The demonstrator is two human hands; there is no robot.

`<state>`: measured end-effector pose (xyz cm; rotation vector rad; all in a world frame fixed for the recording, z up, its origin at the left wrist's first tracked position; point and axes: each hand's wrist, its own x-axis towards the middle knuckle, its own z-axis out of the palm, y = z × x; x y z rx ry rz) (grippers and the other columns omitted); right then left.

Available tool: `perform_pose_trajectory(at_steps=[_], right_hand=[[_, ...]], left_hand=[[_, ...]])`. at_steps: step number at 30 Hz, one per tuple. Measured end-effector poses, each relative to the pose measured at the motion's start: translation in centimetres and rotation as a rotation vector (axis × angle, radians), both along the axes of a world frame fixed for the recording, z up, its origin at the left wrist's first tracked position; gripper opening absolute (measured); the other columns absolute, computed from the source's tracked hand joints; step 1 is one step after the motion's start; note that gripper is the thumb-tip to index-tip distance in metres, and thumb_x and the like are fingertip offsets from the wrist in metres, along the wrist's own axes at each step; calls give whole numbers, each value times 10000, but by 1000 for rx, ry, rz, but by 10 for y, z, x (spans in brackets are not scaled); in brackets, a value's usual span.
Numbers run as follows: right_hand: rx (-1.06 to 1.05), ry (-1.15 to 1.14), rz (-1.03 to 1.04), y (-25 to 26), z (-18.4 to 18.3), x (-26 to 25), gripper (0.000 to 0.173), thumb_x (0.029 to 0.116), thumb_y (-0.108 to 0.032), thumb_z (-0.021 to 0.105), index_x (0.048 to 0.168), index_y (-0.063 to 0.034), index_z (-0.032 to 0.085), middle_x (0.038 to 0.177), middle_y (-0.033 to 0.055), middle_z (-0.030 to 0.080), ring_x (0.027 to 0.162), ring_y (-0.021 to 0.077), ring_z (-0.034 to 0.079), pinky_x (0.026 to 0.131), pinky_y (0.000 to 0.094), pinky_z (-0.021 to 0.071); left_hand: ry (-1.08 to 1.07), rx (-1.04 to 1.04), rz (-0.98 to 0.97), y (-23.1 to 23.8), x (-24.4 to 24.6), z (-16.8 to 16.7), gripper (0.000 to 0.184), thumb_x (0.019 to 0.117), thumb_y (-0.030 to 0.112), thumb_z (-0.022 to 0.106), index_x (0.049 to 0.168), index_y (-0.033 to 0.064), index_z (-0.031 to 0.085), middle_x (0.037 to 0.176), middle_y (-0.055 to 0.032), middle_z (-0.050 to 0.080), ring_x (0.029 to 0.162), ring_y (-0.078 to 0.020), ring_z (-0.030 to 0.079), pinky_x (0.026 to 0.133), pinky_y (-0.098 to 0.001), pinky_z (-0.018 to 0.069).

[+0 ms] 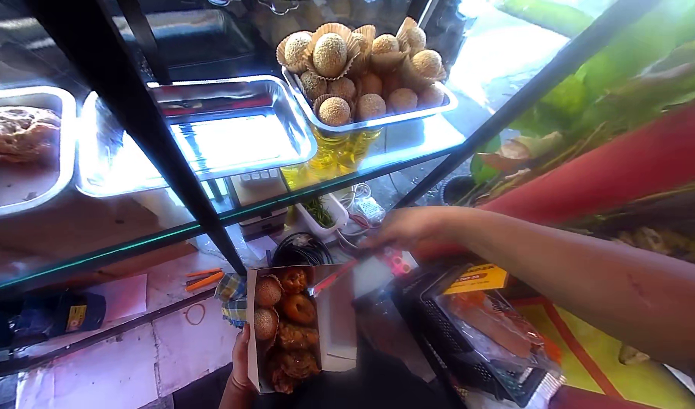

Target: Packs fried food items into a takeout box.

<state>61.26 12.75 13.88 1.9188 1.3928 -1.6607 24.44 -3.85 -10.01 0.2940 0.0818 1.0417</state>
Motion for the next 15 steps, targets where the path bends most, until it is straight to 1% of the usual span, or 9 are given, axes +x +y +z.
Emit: perform_pose_trajectory(at_steps=[2, 4, 6, 8, 9, 11, 12, 13, 15], right_hand=[[100, 36, 25, -2, 23, 3, 428, 1037, -448, 574, 866, -89, 732, 544, -47, 510, 424, 18, 365, 431, 193, 308], [219, 63, -1, 0, 27, 26, 444, 1050, -441, 552, 866, -89, 751, 516, -56, 488, 420, 14, 359, 427, 199, 306], [345, 40, -134, 1, 15, 47, 467, 1051, -455, 543, 873, -79, 756, 506, -49, 474, 413, 20, 355, 424, 206, 309], [510, -53, -251, 0, -9, 51, 489, 1038, -515, 537, 876, -105, 749, 529, -54, 483, 430, 23, 375, 433, 224, 344], [602, -150, -252, 1, -21, 46, 513, 1025, -555, 538, 885, -111, 754, 582, -20, 528, 488, 68, 429, 488, 291, 401], [752, -278, -147, 0, -44, 25, 579, 1015, -576, 556, 952, -38, 762, 795, 159, 669, 754, 309, 622, 720, 589, 501], [799, -354, -74, -1, -62, 14, 628, 1000, -628, 540, 969, -35, 743, 855, 206, 690, 838, 398, 666, 759, 679, 508], [827, -422, -10, 0, -78, 3, 658, 991, -665, 514, 1022, -46, 732, 905, 228, 707, 897, 448, 687, 777, 721, 515], [813, -479, 56, 3, -101, -20, 660, 1006, -667, 467, 1141, -59, 686, 945, 237, 713, 928, 471, 695, 778, 722, 525]], left_hand=[[-30, -16, 26, -4, -2, -4, 504, 983, 516, 590, 1302, 142, 699, 1217, -95, 737, 1136, -183, 708, 979, -391, 580], [-71, -20, 36, -6, -6, -9, 506, 990, 514, 575, 1309, 140, 695, 1226, -98, 733, 1143, -182, 704, 978, -390, 579], [-103, -36, 60, -12, -10, -13, 510, 998, 507, 562, 1320, 131, 682, 1237, -109, 726, 1151, -195, 700, 986, -402, 574], [-110, -87, 91, -21, -17, -12, 535, 986, 534, 561, 1307, 127, 688, 1214, -120, 732, 1124, -210, 711, 964, -413, 583], [-98, -109, 114, -26, -23, -12, 553, 977, 554, 564, 1301, 124, 692, 1203, -127, 735, 1110, -220, 717, 952, -423, 589], [-72, -134, 157, -39, -37, -18, 598, 961, 589, 568, 1309, 116, 679, 1212, -147, 724, 1122, -250, 708, 960, -460, 581], [-68, -141, 177, -47, -45, -23, 610, 957, 594, 569, 1313, 109, 670, 1218, -155, 718, 1129, -263, 702, 963, -477, 578], [-86, -141, 190, -52, -52, -25, 615, 959, 587, 565, 1325, 101, 658, 1233, -164, 709, 1145, -275, 694, 973, -490, 571], [-118, -145, 223, -61, -67, -25, 610, 979, 574, 529, 1342, 97, 643, 1253, -172, 697, 1164, -283, 683, 982, -499, 564]])
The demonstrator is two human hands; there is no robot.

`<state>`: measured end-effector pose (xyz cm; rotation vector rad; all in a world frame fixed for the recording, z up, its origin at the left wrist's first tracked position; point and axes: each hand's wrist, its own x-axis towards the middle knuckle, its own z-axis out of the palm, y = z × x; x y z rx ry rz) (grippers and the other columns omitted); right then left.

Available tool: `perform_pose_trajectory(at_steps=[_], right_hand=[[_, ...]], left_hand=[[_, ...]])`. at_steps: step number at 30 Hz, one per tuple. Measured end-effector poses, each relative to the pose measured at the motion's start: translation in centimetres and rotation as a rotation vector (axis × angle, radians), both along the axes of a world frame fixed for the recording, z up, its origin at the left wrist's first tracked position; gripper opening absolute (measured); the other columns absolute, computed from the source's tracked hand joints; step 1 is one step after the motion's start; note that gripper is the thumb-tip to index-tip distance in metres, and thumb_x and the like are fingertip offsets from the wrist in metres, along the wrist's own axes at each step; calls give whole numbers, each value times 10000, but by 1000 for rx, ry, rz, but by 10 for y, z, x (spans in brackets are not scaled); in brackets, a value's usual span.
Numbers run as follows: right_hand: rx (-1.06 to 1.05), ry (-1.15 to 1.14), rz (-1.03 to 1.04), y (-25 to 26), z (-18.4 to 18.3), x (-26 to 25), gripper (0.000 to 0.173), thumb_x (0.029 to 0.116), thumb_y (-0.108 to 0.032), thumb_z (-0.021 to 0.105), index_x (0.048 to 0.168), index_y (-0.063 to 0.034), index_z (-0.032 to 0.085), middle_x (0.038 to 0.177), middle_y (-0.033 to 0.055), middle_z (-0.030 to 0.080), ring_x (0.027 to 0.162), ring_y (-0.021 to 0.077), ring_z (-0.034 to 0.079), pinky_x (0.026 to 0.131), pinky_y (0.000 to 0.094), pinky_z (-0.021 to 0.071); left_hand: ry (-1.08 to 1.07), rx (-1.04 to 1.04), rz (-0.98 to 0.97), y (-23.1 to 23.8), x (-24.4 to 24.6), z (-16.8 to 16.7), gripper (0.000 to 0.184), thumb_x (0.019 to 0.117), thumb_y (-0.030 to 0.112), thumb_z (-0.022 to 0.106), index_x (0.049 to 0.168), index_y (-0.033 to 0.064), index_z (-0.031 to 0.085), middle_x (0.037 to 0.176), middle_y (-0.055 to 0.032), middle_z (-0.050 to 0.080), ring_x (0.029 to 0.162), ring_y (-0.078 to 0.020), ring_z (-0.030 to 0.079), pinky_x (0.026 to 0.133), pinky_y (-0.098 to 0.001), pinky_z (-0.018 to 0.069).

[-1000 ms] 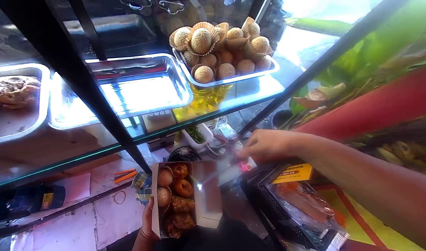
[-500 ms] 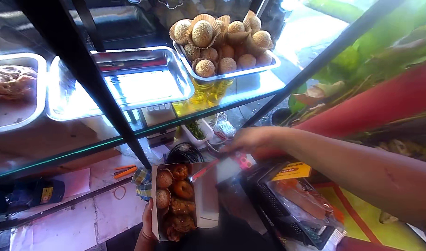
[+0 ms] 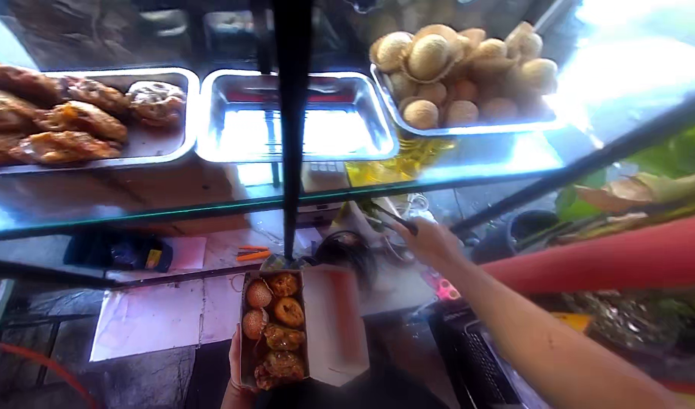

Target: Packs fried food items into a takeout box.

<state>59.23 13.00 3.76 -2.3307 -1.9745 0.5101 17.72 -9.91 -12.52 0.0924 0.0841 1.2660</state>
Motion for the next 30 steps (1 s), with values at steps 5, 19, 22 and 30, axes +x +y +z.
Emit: perform_pose_trajectory(at_steps=[5, 19, 22, 30], right_hand=[[37, 53, -17, -5, -9, -16, 667, 1002, -630, 526, 1287, -34, 618, 1055, 287, 684, 966, 501, 673, 821, 739, 507], [-401, 413, 474, -108, -72, -269, 581, 979, -438, 668, 1461, -137, 550, 1375, 108, 632, 1307, 266, 582, 1135, 519, 451], [-534, 318, 511, -121, -81, -296, 386, 1069, -355, 517, 1270, -69, 679, 1219, 143, 695, 1177, 282, 656, 1059, 531, 500], [-301, 378, 184, -139, -76, -324, 276, 1079, -278, 517, 1010, -66, 680, 853, 106, 663, 815, 246, 665, 773, 499, 556]], left_hand=[[-54, -36, 117, -22, -38, -17, 649, 963, 616, 532, 1334, 97, 645, 1230, -187, 699, 1129, -304, 692, 944, -515, 576], [380, -186, -191, -13, -231, -18, 427, 985, 583, 537, 1034, 220, 758, 927, -6, 767, 839, -79, 731, 758, -274, 615], [290, -238, -406, 12, -259, -28, 526, 991, 624, 480, 1102, 179, 737, 976, -67, 755, 871, -159, 734, 765, -357, 622], [381, -375, -814, 74, -295, -14, 938, 827, 912, 375, 1311, 149, 627, 1212, -203, 691, 1051, -374, 699, 804, -575, 601]])
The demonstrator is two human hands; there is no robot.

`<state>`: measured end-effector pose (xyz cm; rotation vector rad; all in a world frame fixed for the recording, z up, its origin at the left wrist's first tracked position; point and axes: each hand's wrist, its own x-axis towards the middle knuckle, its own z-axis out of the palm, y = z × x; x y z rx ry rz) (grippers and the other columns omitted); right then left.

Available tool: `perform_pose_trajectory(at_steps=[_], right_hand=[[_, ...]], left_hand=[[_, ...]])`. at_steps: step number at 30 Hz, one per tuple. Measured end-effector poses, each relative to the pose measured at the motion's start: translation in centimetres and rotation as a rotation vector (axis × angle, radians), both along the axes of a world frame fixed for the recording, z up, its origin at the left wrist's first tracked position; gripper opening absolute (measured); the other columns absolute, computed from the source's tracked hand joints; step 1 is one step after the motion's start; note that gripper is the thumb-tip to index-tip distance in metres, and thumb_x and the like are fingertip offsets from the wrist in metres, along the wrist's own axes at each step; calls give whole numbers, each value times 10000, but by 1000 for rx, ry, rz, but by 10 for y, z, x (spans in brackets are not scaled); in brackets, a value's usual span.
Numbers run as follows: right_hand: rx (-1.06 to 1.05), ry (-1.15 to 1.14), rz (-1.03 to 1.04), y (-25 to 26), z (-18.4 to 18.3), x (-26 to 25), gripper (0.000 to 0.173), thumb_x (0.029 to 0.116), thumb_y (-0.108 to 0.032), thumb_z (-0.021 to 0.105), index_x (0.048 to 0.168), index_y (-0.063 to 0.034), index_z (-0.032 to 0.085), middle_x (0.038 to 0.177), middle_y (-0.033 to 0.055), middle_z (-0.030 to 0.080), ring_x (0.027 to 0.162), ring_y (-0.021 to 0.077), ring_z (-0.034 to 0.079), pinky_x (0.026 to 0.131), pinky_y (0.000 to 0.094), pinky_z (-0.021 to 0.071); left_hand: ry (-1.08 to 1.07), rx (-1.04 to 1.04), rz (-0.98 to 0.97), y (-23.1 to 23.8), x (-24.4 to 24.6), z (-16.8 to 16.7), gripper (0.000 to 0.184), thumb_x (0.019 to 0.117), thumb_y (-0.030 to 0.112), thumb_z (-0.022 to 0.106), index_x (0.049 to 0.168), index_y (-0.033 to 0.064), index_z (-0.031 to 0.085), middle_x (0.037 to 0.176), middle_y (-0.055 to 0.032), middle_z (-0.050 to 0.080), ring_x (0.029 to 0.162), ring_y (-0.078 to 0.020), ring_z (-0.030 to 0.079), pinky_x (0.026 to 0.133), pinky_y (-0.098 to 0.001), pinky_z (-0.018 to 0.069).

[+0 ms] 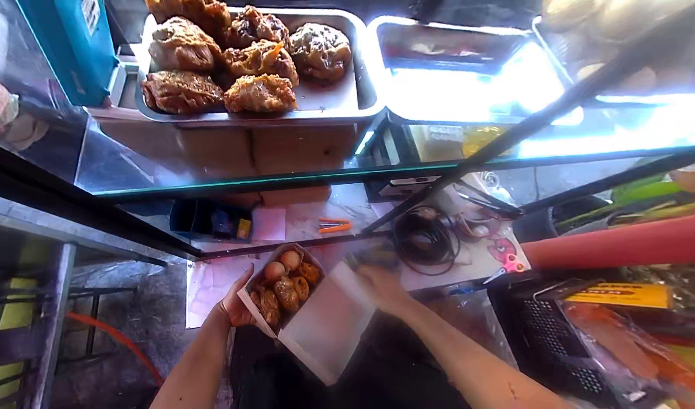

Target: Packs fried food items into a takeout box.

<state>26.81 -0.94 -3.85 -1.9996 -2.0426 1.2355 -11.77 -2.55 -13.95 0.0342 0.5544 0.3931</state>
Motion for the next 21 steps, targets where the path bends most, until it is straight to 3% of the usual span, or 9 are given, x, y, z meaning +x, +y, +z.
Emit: perform_pose_trajectory(at_steps=[4, 6, 7, 9, 10, 11, 14, 17, 21], right_hand=[[54, 157, -121, -12, -18, 0, 371, 1089, -357, 483, 1002, -71, 703, 894, 100, 688, 873, 233, 677, 827, 507, 559], [29, 262, -226, -18, -25, 1, 478, 1088, -467, 448, 1064, -90, 741, 1023, 76, 744, 1011, 212, 697, 950, 519, 546], [28, 302, -251, -21, -29, 2, 472, 1096, -448, 424, 1098, -104, 749, 1081, 59, 750, 1062, 199, 690, 984, 515, 533], [68, 281, -180, -25, -35, 5, 339, 1092, -257, 437, 1231, -139, 722, 1201, 16, 736, 1166, 165, 671, 1053, 485, 527], [92, 199, -95, -26, -35, 5, 331, 1041, -141, 493, 1317, -163, 674, 1251, -3, 721, 1215, 159, 652, 1085, 482, 511], [114, 93, 2, -28, -34, 5, 431, 984, -87, 575, 1399, -195, 616, 1291, -12, 702, 1263, 175, 619, 1120, 505, 471], [117, -153, 273, -40, -37, 3, 731, 902, -195, 715, 1568, -282, 428, 1465, 45, 586, 1401, 284, 492, 1176, 579, 360], [51, -214, 373, -49, -45, -8, 945, 853, -260, 787, 1638, -261, 261, 1551, 118, 498, 1457, 344, 434, 1211, 591, 307], [93, -166, 415, -43, -38, -27, 1192, 707, -109, 841, 1659, -263, 142, 1582, 141, 439, 1419, 380, 468, 1175, 598, 358]], left_hand=[[130, -8, 66, -7, -22, 2, 1067, 819, 952, 150, 1418, 164, 550, 1295, -231, 652, 1131, -428, 658, 839, -650, 565], [277, 14, 87, -20, -26, 11, 1104, 821, 935, 28, 1439, 168, 528, 1298, -202, 665, 1135, -394, 667, 845, -615, 575], [334, 5, 114, -27, -27, 14, 1110, 829, 929, 24, 1441, 154, 531, 1290, -199, 671, 1122, -378, 676, 848, -592, 581], [458, -33, 214, -41, -25, 22, 1029, 898, 875, 84, 1470, 125, 496, 1280, -188, 675, 1108, -336, 683, 889, -539, 580], [542, -47, 279, -48, -20, 26, 938, 962, 804, 111, 1482, 106, 462, 1245, -187, 685, 1063, -316, 698, 871, -509, 587], [612, -40, 336, -56, -16, 28, 832, 1027, 707, 125, 1508, 93, 415, 1234, -182, 686, 1044, -298, 703, 869, -485, 586], [788, 48, 430, -93, -2, 18, 587, 1113, 470, 190, 1434, 66, 470, 1137, -158, 718, 981, -275, 715, 832, -485, 592], [847, 113, 396, -127, 10, 12, 471, 1117, 362, 280, 1469, 121, 479, 1139, -160, 723, 1010, -304, 711, 815, -524, 593], [919, 220, 315, -135, 12, 31, 348, 1084, 159, 409, 1379, 15, 525, 1095, -185, 720, 929, -285, 730, 799, -476, 624]])
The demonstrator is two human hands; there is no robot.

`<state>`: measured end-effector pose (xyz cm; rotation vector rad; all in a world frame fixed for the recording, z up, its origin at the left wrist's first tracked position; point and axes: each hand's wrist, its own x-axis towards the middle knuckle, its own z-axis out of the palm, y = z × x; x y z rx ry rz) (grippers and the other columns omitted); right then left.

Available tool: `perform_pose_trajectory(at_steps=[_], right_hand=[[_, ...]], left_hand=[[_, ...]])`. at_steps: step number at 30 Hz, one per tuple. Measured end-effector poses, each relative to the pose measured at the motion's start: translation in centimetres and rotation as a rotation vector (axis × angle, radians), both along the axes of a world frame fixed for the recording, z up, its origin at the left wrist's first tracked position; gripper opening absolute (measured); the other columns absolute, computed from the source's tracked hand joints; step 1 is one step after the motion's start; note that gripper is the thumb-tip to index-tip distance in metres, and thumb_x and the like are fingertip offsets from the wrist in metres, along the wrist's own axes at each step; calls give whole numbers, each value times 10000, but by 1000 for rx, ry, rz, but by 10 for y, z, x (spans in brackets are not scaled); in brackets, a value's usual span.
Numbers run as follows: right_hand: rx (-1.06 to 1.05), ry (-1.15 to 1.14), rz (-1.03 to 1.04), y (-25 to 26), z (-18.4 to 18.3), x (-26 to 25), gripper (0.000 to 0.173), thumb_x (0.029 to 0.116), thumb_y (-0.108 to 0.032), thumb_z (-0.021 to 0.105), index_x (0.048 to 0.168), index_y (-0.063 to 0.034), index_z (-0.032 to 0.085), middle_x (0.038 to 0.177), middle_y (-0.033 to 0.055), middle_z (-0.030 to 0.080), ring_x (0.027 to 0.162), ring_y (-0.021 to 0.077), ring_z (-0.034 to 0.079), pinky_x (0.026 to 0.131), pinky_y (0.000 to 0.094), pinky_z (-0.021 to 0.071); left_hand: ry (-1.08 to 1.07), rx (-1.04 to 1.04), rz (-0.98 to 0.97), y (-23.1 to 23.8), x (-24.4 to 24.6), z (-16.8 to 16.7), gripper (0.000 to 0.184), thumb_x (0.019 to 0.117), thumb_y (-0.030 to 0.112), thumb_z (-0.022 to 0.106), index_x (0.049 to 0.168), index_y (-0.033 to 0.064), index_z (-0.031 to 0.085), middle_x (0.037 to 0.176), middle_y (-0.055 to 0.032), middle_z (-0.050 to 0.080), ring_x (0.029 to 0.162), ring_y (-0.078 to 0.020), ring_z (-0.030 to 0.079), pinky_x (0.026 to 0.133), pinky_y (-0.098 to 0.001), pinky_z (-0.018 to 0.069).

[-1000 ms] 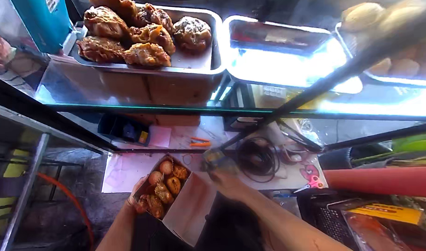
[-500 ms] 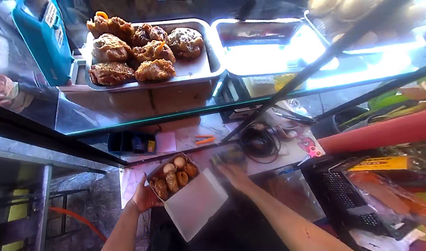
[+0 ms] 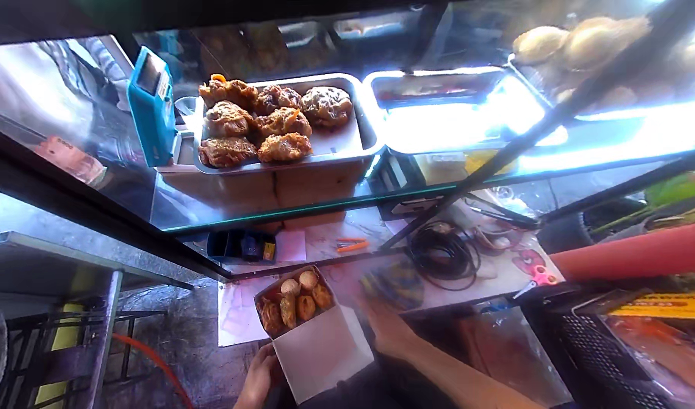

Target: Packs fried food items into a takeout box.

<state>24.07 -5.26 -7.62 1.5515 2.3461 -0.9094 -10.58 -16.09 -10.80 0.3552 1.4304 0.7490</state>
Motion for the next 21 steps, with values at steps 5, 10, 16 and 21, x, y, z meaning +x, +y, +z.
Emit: perform_pose_trajectory(at_steps=[5, 10, 16, 21], right_hand=[[144, 308, 145, 24, 13, -11, 974, 817, -473, 798, 1623, -285, 286, 1512, 108, 524, 1288, 310, 600, 1008, 556, 534], [6, 633, -189, 40, 13, -40, 865, 715, -560, 897, 1423, -207, 546, 1361, 28, 610, 1207, 133, 622, 1013, 413, 570], [25, 459, -204, 53, 16, -46, 901, 642, -639, 895, 1356, -181, 592, 1240, 54, 676, 1154, 207, 645, 1006, 487, 549], [-49, 446, -327, 25, 8, -50, 944, 728, -804, 732, 1362, -117, 596, 1290, 74, 664, 1241, 217, 606, 1092, 480, 494]], left_hand=[[147, 187, -191, 10, -15, 39, 479, 945, 109, 616, 1373, -15, 441, 1023, -125, 744, 868, -211, 746, 783, -406, 638], [563, 560, -257, 29, -26, 32, 1032, 693, 537, 890, 1507, 107, 426, 1431, -135, 534, 1186, -219, 641, 847, -410, 640], [754, 890, -196, 26, -21, 36, 808, 705, 554, 892, 1308, 89, 620, 1305, -91, 654, 1241, -226, 612, 1021, -438, 562], [931, 607, -209, 12, -25, 33, 859, 766, 687, 765, 1307, 40, 599, 1278, -149, 634, 1202, -256, 617, 971, -455, 568]])
